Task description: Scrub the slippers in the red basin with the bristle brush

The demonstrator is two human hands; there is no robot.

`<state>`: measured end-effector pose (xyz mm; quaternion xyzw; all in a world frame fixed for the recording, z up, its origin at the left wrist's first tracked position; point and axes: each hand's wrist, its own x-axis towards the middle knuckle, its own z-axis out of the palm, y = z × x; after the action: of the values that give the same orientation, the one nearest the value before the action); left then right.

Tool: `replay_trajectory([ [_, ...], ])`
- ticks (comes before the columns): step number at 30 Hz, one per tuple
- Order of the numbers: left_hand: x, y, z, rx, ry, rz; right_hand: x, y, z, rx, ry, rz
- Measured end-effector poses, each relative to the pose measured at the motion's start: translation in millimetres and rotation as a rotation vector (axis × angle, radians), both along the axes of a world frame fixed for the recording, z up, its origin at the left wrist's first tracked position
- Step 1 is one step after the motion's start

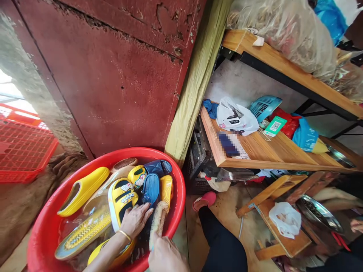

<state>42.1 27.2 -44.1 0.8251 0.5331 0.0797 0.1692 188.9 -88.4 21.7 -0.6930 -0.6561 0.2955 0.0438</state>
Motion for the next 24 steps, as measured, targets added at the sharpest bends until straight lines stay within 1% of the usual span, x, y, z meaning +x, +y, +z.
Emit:
replay_trajectory([
  [3,0.3,-4.9,-3.6,0.054,0.004,-0.057,-6.8,35.7,2.1,-0.022,-0.020,-0.008],
  [5,-0.8,-9.1,-3.2,0.110,-0.022,-0.074,-1.2,48.5,4.1,0.031,-0.004,-0.040],
  [7,-2.3,-12.0,-1.4,0.159,-0.065,-0.105,9.7,46.4,4.0,0.130,0.013,-0.066],
  [9,-3.9,-12.2,-2.1,0.209,-0.116,-0.133,21.2,33.8,0.7,0.234,-0.032,-0.084],
  [10,-4.7,-11.0,-4.6,0.241,-0.144,-0.138,25.8,26.5,-2.1,0.261,-0.081,-0.079],
  [12,-6.3,-6.2,-14.6,0.337,-0.209,-0.126,31.0,16.6,-9.1,0.253,-0.198,-0.036],
  [13,-7.1,-2.8,-21.5,0.396,-0.244,-0.115,31.5,16.2,-12.8,0.240,-0.246,-0.007],
  [14,-7.8,0.8,-28.8,0.453,-0.280,-0.112,30.7,19.8,-16.0,0.234,-0.278,0.019],
  [16,-9.1,7.5,-41.3,0.532,-0.347,-0.126,26.5,39.2,-18.2,0.255,-0.289,0.040],
  [18,-10.6,11.7,-47.9,0.547,-0.397,-0.141,21.1,69.2,-12.1,0.283,-0.246,0.047],
  [20,-12.3,12.4,-48.2,0.518,-0.422,-0.132,17.6,98.5,1.4,0.280,-0.193,0.041],
  [21,-13.1,11.8,-47.0,0.494,-0.429,-0.120,17.4,108.8,9.1,0.267,-0.165,0.041],
  [23,-14.3,9.8,-44.0,0.442,-0.437,-0.097,21.0,115.2,20.6,0.224,-0.097,0.063],
  [24,-14.6,8.9,-43.0,0.415,-0.436,-0.082,24.4,110.4,22.5,0.200,-0.060,0.085],
])
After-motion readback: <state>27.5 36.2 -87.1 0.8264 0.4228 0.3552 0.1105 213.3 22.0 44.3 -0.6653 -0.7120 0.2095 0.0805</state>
